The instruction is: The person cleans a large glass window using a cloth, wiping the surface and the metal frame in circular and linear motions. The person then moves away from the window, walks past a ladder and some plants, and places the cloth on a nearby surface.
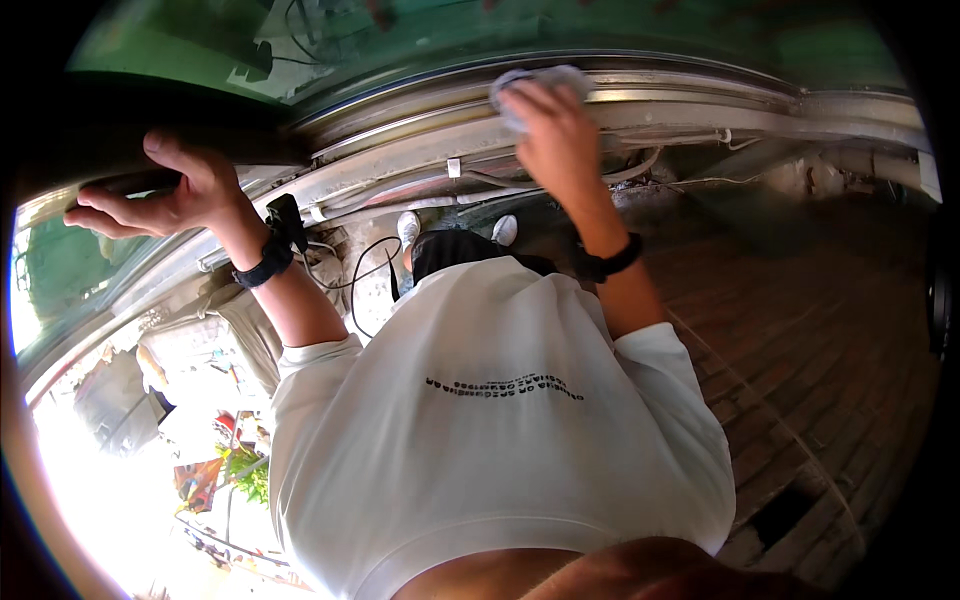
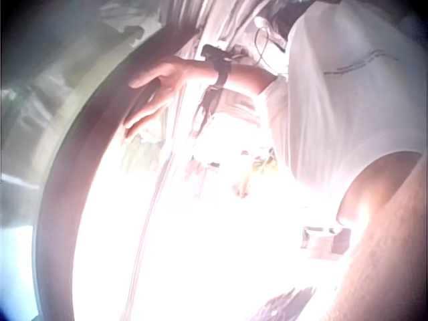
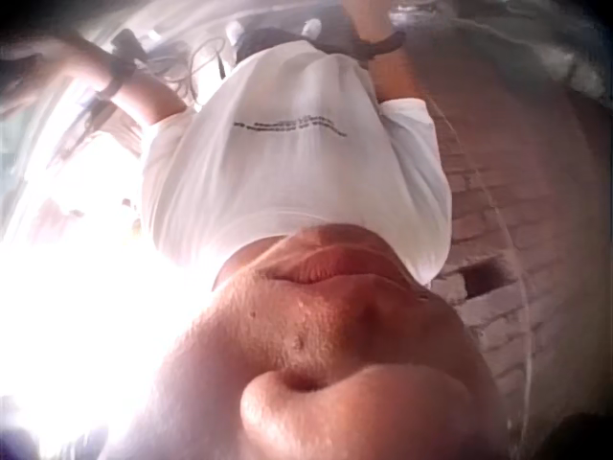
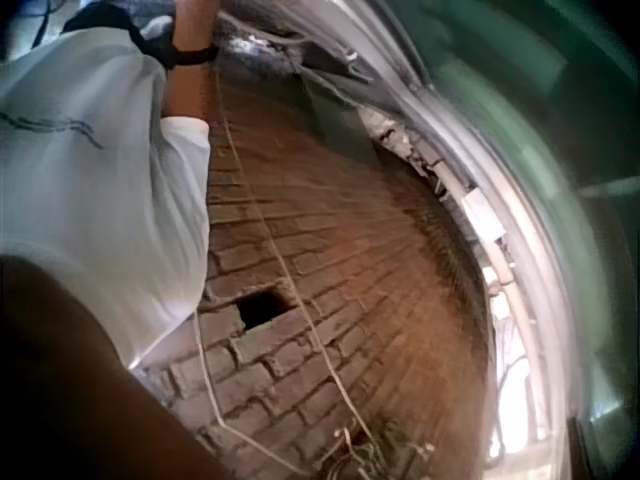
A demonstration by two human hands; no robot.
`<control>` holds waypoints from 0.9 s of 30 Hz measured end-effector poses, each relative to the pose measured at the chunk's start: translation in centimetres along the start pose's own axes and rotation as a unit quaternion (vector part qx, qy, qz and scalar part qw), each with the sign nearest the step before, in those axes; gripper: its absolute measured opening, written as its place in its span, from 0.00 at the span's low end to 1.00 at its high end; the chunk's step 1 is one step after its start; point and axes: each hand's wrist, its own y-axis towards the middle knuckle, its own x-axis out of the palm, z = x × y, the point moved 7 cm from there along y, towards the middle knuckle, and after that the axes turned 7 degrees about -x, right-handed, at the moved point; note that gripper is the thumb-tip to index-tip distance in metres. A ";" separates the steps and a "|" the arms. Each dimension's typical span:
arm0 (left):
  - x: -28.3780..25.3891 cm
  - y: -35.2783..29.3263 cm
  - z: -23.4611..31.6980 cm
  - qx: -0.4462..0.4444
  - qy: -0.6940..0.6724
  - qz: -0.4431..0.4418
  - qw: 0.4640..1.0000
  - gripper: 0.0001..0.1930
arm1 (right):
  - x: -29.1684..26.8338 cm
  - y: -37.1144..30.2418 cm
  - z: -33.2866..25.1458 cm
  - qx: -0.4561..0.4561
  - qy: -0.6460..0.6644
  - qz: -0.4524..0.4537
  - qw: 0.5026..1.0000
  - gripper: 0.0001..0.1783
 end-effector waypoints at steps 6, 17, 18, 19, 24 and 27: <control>-0.4 0.1 0.1 0.005 0.015 -0.011 1.000 0.41 | -1.1 -1.6 5.0 0.046 -0.116 -0.036 0.992 0.25; -0.4 0.0 0.4 -0.029 -0.018 -0.005 0.999 0.40 | -7.5 -1.0 9.0 0.053 -0.164 0.030 0.985 0.26; -0.6 0.0 0.4 -0.032 -0.013 -0.005 0.999 0.40 | -5.6 -0.2 5.4 0.057 -0.098 0.007 0.994 0.27; -0.6 0.1 0.3 -0.035 -0.012 -0.005 0.999 0.40 | -4.1 0.7 1.4 0.009 -0.027 0.015 0.999 0.27; 0.0 0.2 0.4 -0.020 -0.018 -0.011 1.000 0.41 | 5.6 3.1 -9.0 -0.045 0.056 -0.077 0.994 0.25; 0.1 0.1 -0.1 0.007 0.006 -0.014 1.000 0.41 | 5.5 2.8 -7.5 -0.028 0.034 -0.063 0.997 0.26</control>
